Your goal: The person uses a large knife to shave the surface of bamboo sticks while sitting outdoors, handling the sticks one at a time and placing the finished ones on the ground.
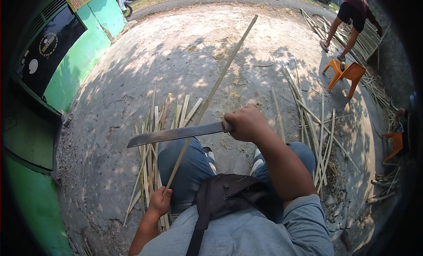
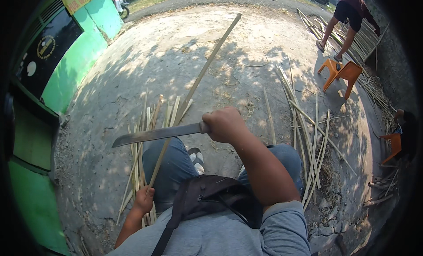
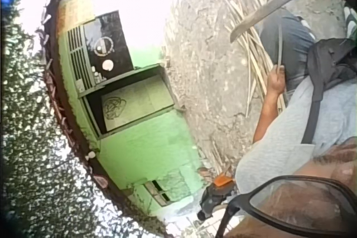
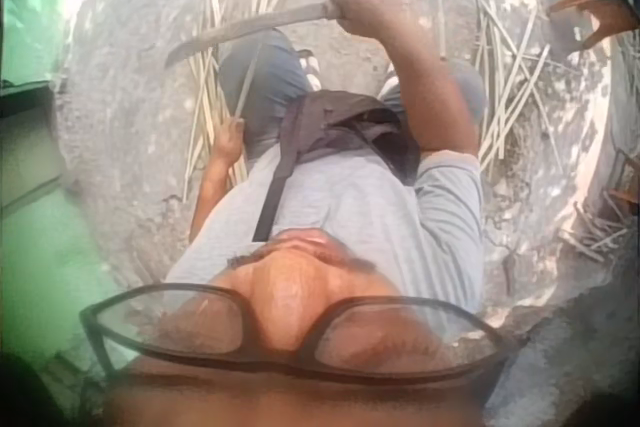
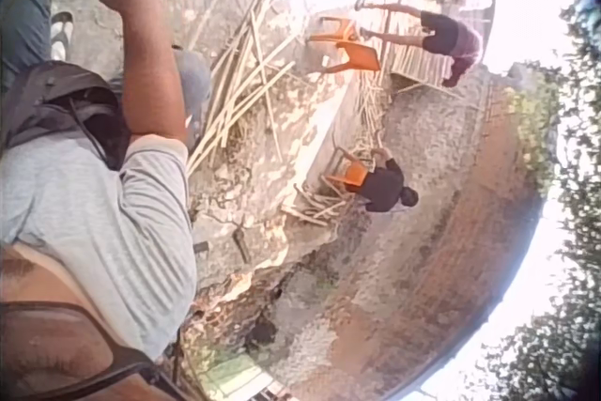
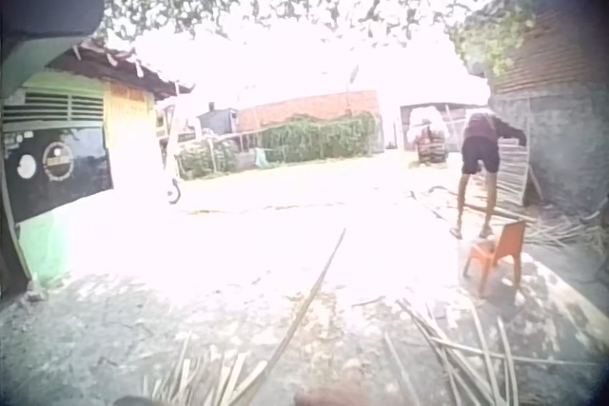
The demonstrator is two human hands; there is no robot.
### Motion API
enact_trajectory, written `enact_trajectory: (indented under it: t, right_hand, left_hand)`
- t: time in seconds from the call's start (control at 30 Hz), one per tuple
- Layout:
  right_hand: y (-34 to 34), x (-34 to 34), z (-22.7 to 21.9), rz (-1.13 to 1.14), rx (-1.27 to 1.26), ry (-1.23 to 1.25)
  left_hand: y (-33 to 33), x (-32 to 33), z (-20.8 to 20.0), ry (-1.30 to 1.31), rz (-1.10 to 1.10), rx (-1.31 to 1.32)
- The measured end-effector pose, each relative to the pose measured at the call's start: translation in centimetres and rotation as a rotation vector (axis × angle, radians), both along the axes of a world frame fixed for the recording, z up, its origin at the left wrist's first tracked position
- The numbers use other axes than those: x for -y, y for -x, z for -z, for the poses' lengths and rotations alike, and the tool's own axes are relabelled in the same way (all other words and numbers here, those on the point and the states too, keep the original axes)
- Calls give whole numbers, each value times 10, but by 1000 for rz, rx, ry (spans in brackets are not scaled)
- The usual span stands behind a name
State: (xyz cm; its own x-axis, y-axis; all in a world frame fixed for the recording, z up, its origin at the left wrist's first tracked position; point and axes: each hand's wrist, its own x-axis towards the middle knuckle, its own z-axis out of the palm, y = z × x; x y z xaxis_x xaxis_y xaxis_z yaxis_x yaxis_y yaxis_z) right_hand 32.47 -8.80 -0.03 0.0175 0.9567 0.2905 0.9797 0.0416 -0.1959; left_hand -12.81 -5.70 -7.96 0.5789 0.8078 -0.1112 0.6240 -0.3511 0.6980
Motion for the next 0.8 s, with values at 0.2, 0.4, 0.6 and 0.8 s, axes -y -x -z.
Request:
enact_trajectory:
  t: [0.2,0.4,0.6,0.8]
  right_hand:
    - [-35,-10,11,94,-86,-110]
    - [-56,-5,23,466,-428,-80]
    - [-22,-1,13,264,-270,-60]
    - [-6,-4,4,-55,-8,19]
  left_hand:
    - [-3,2,-4,24,1,-11]
    - [-3,1,-6,35,4,-19]
    - [-4,5,-6,16,-8,-22]
    - [-1,3,-1,-22,7,2]
